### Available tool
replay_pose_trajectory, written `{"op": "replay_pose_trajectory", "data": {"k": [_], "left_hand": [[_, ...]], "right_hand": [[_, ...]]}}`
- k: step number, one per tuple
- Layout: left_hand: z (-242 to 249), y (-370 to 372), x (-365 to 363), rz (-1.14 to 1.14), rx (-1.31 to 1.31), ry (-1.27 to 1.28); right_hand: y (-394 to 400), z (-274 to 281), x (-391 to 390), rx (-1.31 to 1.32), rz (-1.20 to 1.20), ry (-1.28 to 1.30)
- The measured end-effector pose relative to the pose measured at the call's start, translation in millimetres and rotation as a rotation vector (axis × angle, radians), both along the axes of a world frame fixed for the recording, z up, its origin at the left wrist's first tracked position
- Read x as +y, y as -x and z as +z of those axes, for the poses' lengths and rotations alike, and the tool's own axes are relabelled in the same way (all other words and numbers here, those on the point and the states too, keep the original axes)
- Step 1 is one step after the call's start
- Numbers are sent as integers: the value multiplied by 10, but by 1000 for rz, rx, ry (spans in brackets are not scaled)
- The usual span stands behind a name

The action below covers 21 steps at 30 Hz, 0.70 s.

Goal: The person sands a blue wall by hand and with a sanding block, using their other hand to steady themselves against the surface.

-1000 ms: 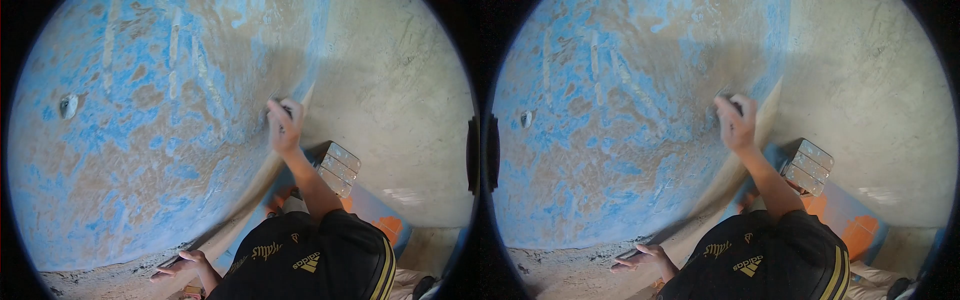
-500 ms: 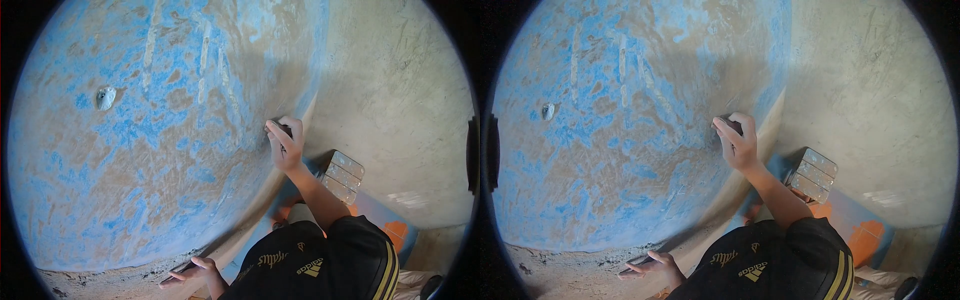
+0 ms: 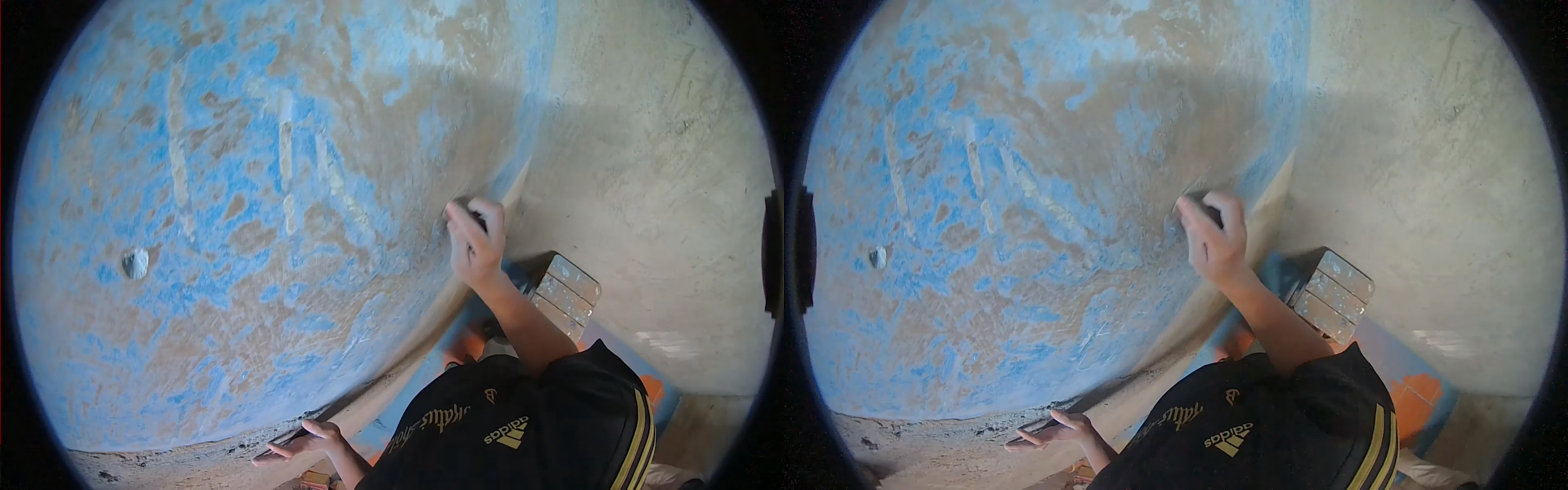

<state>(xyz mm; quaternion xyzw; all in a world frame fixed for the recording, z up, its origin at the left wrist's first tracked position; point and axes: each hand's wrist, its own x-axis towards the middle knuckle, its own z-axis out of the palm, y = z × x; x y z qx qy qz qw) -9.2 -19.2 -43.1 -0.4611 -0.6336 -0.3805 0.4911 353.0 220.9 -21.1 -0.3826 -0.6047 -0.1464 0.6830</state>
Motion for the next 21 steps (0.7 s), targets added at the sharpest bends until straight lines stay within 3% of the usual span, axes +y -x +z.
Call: {"op": "replay_pose_trajectory", "data": {"k": [3, 4, 7, 11, 15, 16, 19, 21], "left_hand": [[-153, -29, 71, -85, -165, -79], [-191, -40, 62, -99, -209, -110], [-199, -80, 49, -58, -219, -124], [-100, -182, 62, 16, -188, -120], [53, -323, 102, 85, -176, -112], [95, -363, 131, 96, -176, -108], [142, -540, 246, 98, -149, -99], [219, -668, 359, 108, -147, -98]], "right_hand": [[-168, -14, 93, -11, -32, 14], [-185, -14, 154, 116, -71, 70], [-153, 59, 127, 126, 25, 64], [-319, 80, 161, -42, 80, 25], [-589, 244, 459, 229, 54, 75], [-615, 270, 431, 118, -28, 71], [-663, 217, 398, -32, 99, 16], [-817, 177, 496, 16, 84, 68]]}}
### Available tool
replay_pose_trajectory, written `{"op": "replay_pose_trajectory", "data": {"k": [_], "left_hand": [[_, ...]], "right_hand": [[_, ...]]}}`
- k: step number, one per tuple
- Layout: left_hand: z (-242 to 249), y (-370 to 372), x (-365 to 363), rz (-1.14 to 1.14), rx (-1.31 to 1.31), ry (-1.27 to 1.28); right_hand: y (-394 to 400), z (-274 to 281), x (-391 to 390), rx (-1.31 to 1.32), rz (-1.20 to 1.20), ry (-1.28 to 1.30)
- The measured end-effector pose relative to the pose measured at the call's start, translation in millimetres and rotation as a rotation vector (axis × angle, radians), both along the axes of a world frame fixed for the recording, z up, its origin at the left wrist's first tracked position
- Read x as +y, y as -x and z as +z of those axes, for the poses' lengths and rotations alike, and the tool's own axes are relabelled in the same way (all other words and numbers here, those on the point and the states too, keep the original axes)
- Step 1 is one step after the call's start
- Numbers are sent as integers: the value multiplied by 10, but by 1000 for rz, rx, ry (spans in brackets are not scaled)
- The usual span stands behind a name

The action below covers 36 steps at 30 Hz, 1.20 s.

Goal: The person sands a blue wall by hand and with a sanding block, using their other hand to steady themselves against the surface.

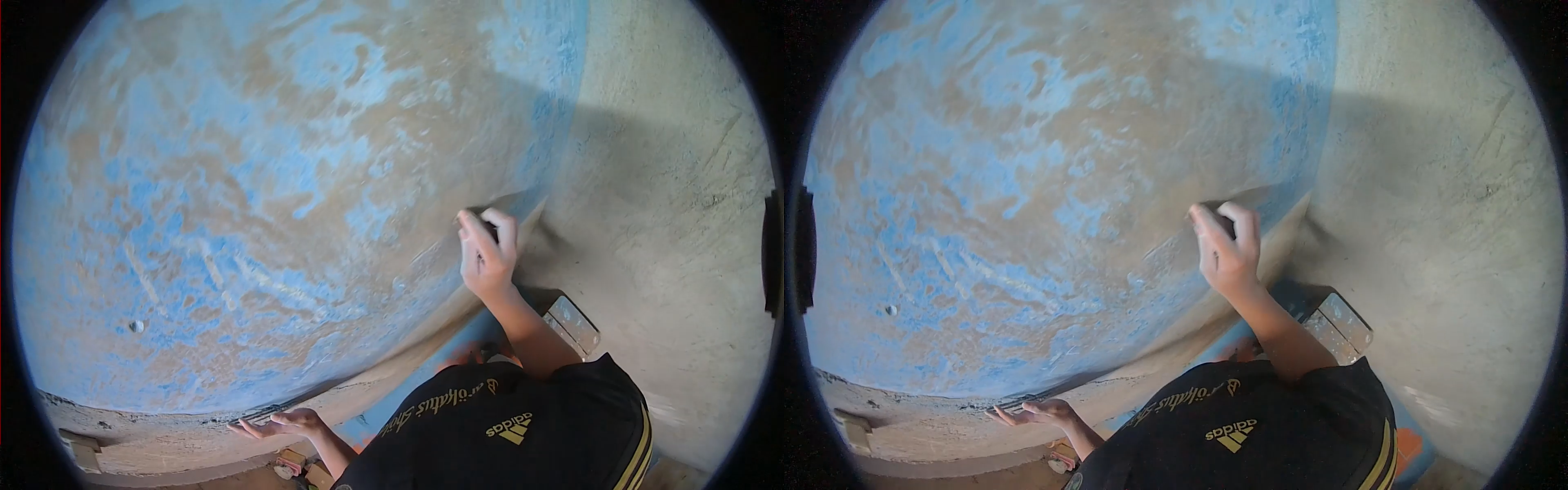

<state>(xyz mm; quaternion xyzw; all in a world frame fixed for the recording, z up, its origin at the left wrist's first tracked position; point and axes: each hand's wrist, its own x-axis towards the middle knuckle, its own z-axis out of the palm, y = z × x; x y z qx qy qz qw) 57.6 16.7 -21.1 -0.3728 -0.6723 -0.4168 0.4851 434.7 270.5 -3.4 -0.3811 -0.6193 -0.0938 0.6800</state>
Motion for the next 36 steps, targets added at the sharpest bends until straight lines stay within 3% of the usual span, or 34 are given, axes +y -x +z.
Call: {"op": "replay_pose_trajectory", "data": {"k": [2, 3, 10, 14, 15, 18, 19, 24, 30, 35, 36], "left_hand": [[74, -123, 71, 5, -11, -2], [107, -191, 84, 11, -20, -1], [117, -479, 383, 60, -128, -46], [85, -484, 407, 66, -134, -51], [68, -493, 418, 63, -137, -56], [-31, -448, 477, 62, -115, -68], [-70, -427, 495, 66, -93, -74], [-174, -353, 596, 93, -23, -118], [-190, -257, 562, 114, 32, -126], [-230, -232, 530, 55, 51, -104], [-230, -264, 532, 34, 41, -101]], "right_hand": [[-143, -5, 150, 136, -55, 85], [-203, 29, 205, 319, 30, 171], [-350, 190, 256, -110, 103, -100], [-612, 65, 641, 344, 3, 46], [-646, 22, 570, 204, -52, 67], [-501, 29, 318, -118, 175, -95], [-515, 43, 290, -194, 106, -111], [-751, -97, 700, 178, -14, 7], [-518, -147, 255, -159, 129, -32], [-547, -283, 341, 162, 28, 119], [-467, -270, 276, 119, 43, 112]]}}
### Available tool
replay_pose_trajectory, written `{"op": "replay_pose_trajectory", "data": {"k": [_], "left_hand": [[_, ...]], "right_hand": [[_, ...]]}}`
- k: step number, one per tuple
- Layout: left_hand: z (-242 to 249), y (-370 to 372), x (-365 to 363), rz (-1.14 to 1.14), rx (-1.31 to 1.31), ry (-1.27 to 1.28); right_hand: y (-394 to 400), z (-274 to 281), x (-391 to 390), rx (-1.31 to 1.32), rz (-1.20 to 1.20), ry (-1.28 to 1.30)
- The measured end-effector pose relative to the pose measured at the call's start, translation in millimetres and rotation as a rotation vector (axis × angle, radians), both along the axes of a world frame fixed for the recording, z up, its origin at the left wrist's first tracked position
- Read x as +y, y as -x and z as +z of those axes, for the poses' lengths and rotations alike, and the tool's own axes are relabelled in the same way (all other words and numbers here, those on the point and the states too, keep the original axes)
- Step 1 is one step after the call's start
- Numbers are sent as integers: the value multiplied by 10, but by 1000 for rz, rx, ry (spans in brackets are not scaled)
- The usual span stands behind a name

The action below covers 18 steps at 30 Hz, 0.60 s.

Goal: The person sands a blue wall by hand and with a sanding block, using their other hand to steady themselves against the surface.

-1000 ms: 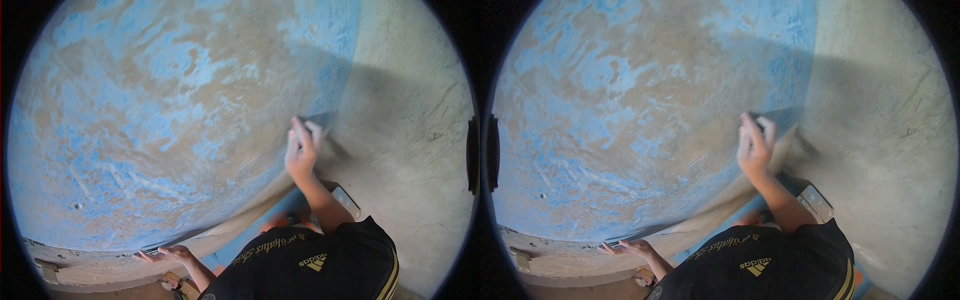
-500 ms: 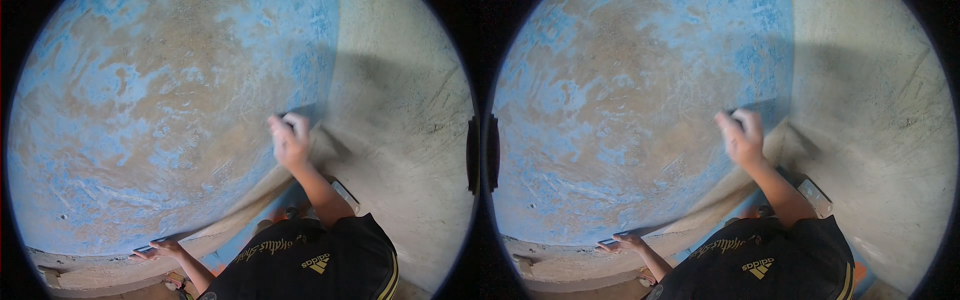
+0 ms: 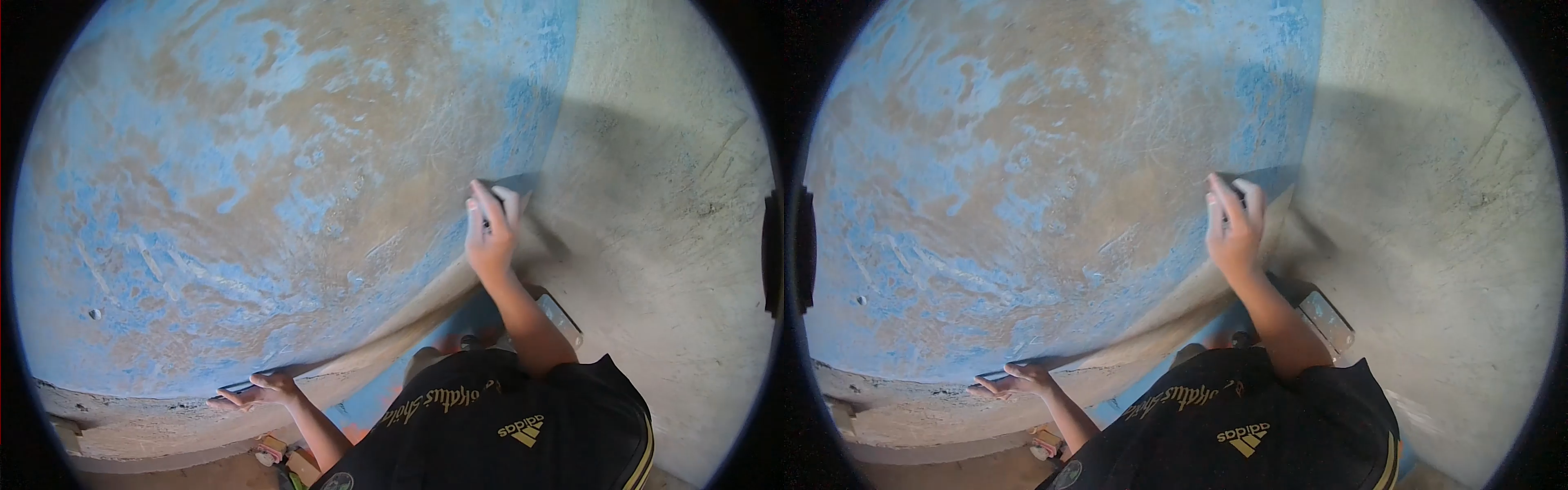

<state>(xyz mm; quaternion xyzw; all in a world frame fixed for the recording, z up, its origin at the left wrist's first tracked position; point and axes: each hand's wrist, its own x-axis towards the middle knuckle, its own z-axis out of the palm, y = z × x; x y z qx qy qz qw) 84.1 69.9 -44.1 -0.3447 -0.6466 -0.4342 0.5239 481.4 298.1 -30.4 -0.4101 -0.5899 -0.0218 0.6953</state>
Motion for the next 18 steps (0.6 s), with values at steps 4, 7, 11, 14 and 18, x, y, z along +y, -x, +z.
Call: {"op": "replay_pose_trajectory", "data": {"k": [4, 7, 11, 14, 18], "left_hand": [[118, -10, -132, -53, -5, 23], [259, 177, -367, -25, 58, 49], [326, 740, -862, 105, 76, 63], [299, 980, -1022, 123, -39, 68], [236, 926, -944, 70, -117, 56]], "right_hand": [[418, 83, -433, -206, 145, -47], [556, 136, -527, -237, 103, -61], [871, 55, -591, -58, 67, -43], [1103, 94, -796, -219, 25, -145], [1297, 80, -779, 83, -19, -45]]}}
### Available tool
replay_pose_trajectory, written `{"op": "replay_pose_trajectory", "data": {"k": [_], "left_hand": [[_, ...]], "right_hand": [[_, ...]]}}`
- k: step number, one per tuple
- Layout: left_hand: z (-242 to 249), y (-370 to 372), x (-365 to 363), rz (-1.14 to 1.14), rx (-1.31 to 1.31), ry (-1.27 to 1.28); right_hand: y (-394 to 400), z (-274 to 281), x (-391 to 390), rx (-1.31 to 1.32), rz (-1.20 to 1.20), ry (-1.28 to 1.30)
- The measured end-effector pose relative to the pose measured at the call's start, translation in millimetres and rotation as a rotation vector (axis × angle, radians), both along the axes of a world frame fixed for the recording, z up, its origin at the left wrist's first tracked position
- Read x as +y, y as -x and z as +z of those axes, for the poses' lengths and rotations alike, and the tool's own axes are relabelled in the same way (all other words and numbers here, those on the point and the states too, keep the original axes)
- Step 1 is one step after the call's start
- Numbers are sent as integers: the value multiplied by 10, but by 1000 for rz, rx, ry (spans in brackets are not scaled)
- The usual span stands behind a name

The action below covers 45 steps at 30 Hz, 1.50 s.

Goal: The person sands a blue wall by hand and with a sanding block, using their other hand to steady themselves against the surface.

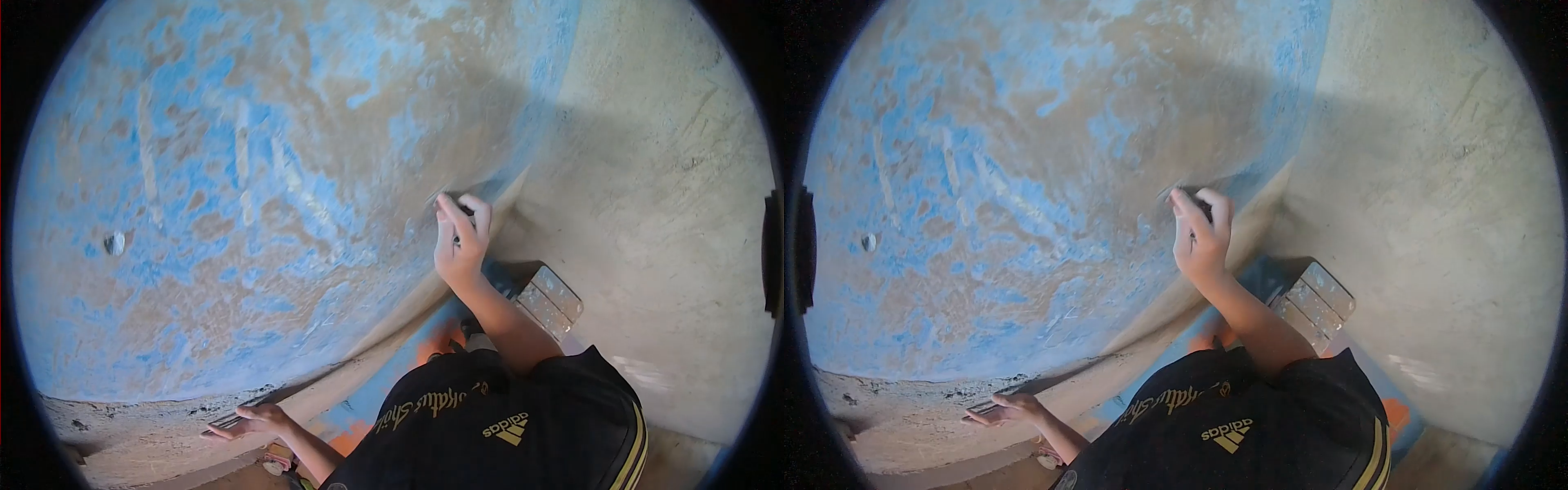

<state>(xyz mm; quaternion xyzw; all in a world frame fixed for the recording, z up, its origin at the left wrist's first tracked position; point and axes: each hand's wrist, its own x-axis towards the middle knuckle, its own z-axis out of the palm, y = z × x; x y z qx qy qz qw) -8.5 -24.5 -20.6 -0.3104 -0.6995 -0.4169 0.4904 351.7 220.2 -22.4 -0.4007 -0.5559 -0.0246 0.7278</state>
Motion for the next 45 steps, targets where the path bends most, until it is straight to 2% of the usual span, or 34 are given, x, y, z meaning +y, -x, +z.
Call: {"op": "replay_pose_trajectory", "data": {"k": [1, 4, 8, 9, 13, 16, 17, 20, 21, 25, 28, 31, 34, 37, 40, 45], "left_hand": [[-31, -21, 29, -3, -9, -7], [-126, -31, 117, -18, -31, -40], [-169, 104, 108, -67, 31, -56], [-162, 118, 103, -83, 62, -57], [-194, 221, 79, -80, 125, -41], [-247, 282, 45, -116, 127, -30], [-259, 305, 30, -132, 132, -29], [-300, 348, 28, -111, 146, -50], [-274, 338, 34, -124, 159, -51], [-307, 362, -3, -138, 152, -47], [-265, 330, 8, -159, 158, -45], [-276, 328, 13, -169, 147, -45], [-279, 335, 3, -181, 149, -38], [-274, 312, -1, -158, 142, -26], [-281, 307, 6, -160, 134, -33], [-252, 314, 12, -175, 158, -27]], "right_hand": [[61, 4, -20, 142, 9, 30], [119, -43, -159, -245, -19, -97], [33, -19, -24, -141, -124, -59], [93, -11, -34, -56, -83, -40], [121, 58, -273, -377, -92, -108], [47, 114, -142, -197, -206, -19], [73, 131, -140, -150, -176, -31], [296, 125, -314, -226, -79, -116], [288, 83, -289, -282, -125, -134], [195, 102, -69, -60, -186, -89], [219, 148, -255, -257, -150, -130], [65, 130, -197, -330, -206, -117], [92, 164, -205, -216, -194, -58], [171, 115, -291, -355, -134, -122], [53, 108, -107, -176, -196, -46], [154, 151, -241, -310, -138, -128]]}}
